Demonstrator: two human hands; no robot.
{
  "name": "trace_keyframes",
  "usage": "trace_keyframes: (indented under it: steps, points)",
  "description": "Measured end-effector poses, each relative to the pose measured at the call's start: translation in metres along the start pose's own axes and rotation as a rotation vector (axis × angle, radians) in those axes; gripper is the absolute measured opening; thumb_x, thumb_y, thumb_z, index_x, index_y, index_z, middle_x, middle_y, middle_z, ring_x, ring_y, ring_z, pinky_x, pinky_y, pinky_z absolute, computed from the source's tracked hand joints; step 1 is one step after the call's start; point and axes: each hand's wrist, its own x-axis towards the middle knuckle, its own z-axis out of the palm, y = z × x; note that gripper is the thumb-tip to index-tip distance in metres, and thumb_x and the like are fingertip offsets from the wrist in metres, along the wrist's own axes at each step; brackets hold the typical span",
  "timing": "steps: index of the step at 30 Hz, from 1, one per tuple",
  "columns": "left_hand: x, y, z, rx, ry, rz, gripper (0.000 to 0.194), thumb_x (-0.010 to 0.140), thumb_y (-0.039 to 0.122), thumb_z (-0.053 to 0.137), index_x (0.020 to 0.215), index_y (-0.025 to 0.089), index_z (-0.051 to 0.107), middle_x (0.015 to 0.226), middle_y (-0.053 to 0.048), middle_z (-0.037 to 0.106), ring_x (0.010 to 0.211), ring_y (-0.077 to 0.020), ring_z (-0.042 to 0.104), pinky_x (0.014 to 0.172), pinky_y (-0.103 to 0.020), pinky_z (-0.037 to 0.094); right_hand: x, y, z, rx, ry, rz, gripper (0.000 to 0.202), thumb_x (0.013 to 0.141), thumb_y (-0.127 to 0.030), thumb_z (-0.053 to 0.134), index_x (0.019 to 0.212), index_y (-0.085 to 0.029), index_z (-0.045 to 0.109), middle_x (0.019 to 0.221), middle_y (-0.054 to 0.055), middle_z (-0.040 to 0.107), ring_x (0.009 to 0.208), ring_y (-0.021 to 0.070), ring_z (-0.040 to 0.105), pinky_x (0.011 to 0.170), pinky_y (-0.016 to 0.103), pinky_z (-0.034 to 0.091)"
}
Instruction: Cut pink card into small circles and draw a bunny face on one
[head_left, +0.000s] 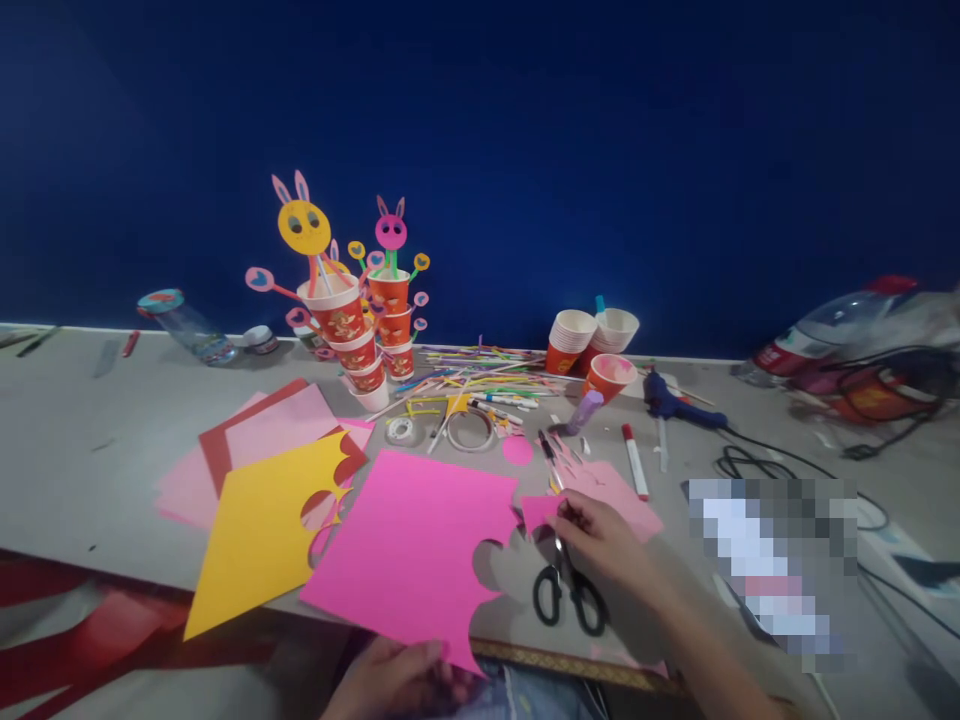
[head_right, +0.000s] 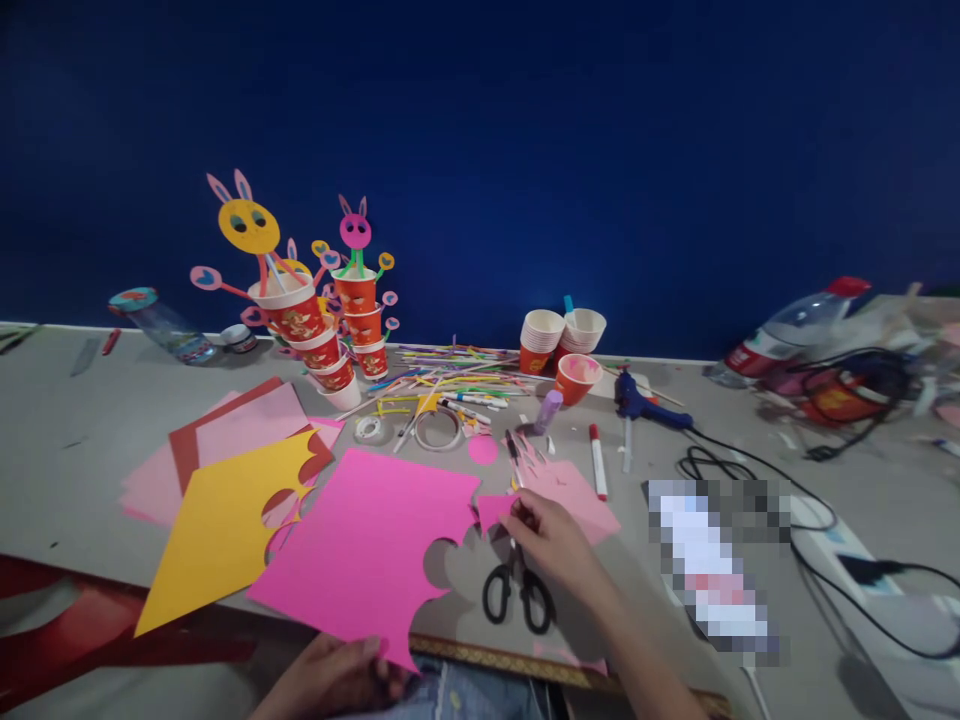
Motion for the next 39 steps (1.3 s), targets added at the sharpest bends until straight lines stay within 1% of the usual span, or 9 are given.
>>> trace_keyframes:
  steps: [7,10,15,20,25,28,32,36,39]
  points:
    - [0.014,-0.008,0.01,-0.151,-0.046,0.027,0.059,0.074,0.073,0.065,0.076,0.015,0.075,0.076,-0.011,0.075,0.064,-0.0201,0.068,0.061,-0.029,0.049,0.002,-0.011,0.012,-0.07,-0.034,-0.053,0.027,0.093,-0.042,0.052,0.074,-0.022,0.052,0.068,-0.001,0.058,0.065,0.0172,0.055,0.057,0.026,0.041]
    - [0.008,-0.002,0.006,-0.171,-0.087,-0.018,0.066,0.079,0.075,0.057,0.084,0.012,0.076,0.081,-0.015,0.075,0.07,-0.021,0.07,0.067,-0.03,0.051,0.001,-0.019,0.015,-0.093,-0.043,-0.064,0.029,0.093,-0.043,0.051,0.073,-0.023,0.05,0.068,0.0,0.058,0.066,0.0176,0.055,0.057,0.026,0.041]
    - [-0.02,0.032,-0.004,0.422,-0.152,0.106,0.053,0.091,0.061,0.052,0.087,0.015,0.079,0.086,-0.012,0.076,0.076,-0.021,0.068,0.075,-0.03,0.051,-0.003,-0.031,0.021,-0.153,-0.083,-0.095,0.028,0.093,-0.042,0.049,0.072,-0.023,0.05,0.069,0.0,0.059,0.066,0.0179,0.056,0.059,0.027,0.039]
    - [-0.033,0.084,-0.009,0.859,0.122,0.433,0.034,0.098,0.042,0.048,0.095,0.02,0.074,0.091,-0.007,0.073,0.086,-0.0196,0.066,0.078,-0.026,0.05,-0.003,-0.032,0.025,-0.109,-0.092,-0.095,0.025,0.093,-0.039,0.051,0.074,-0.022,0.051,0.069,0.0,0.06,0.065,0.0175,0.055,0.059,0.027,0.037]
    - [-0.004,0.126,0.005,0.941,0.147,0.634,0.03,0.094,0.037,0.054,0.12,0.024,0.063,0.107,-0.008,0.068,0.094,-0.0199,0.065,0.086,-0.031,0.052,0.0,-0.031,0.029,0.185,-0.089,-0.048,0.028,0.09,-0.042,0.057,0.072,-0.022,0.05,0.066,-0.002,0.058,0.063,0.0155,0.054,0.057,0.025,0.039]
    - [0.029,0.135,0.022,0.802,0.01,0.535,0.036,0.091,0.041,0.057,0.12,0.02,0.057,0.109,-0.01,0.067,0.086,-0.0179,0.066,0.074,-0.029,0.053,0.0,-0.033,0.033,0.336,-0.106,0.01,0.031,0.088,-0.046,0.06,0.072,-0.022,0.049,0.065,-0.002,0.059,0.057,0.0134,0.052,0.054,0.024,0.038]
    - [0.06,0.125,0.039,0.642,-0.143,0.376,0.035,0.088,0.049,0.059,0.1,0.016,0.055,0.07,-0.002,0.066,0.056,-0.0135,0.062,0.046,-0.02,0.04,-0.004,-0.036,0.038,0.372,-0.105,0.021,0.03,0.087,-0.046,0.061,0.073,-0.022,0.05,0.065,-0.003,0.059,0.056,0.0129,0.052,0.053,0.023,0.038]
    - [0.06,0.119,0.038,0.69,-0.155,0.408,0.03,0.093,0.047,0.053,0.088,0.017,0.053,0.066,-0.002,0.065,0.057,-0.014,0.063,0.056,-0.024,0.047,-0.008,-0.033,0.041,0.32,-0.123,-0.007,0.026,0.091,-0.041,0.056,0.075,-0.021,0.052,0.067,-0.002,0.062,0.061,0.0142,0.054,0.057,0.024,0.039]
    - [0.059,0.131,0.029,1.007,-0.037,0.585,0.025,0.097,0.039,0.047,0.087,0.018,0.058,0.079,-0.005,0.068,0.073,-0.0174,0.064,0.069,-0.029,0.049,-0.005,-0.031,0.039,0.172,-0.092,-0.012,0.02,0.09,-0.032,0.053,0.073,-0.022,0.051,0.066,-0.003,0.06,0.062,0.0144,0.053,0.057,0.024,0.036]
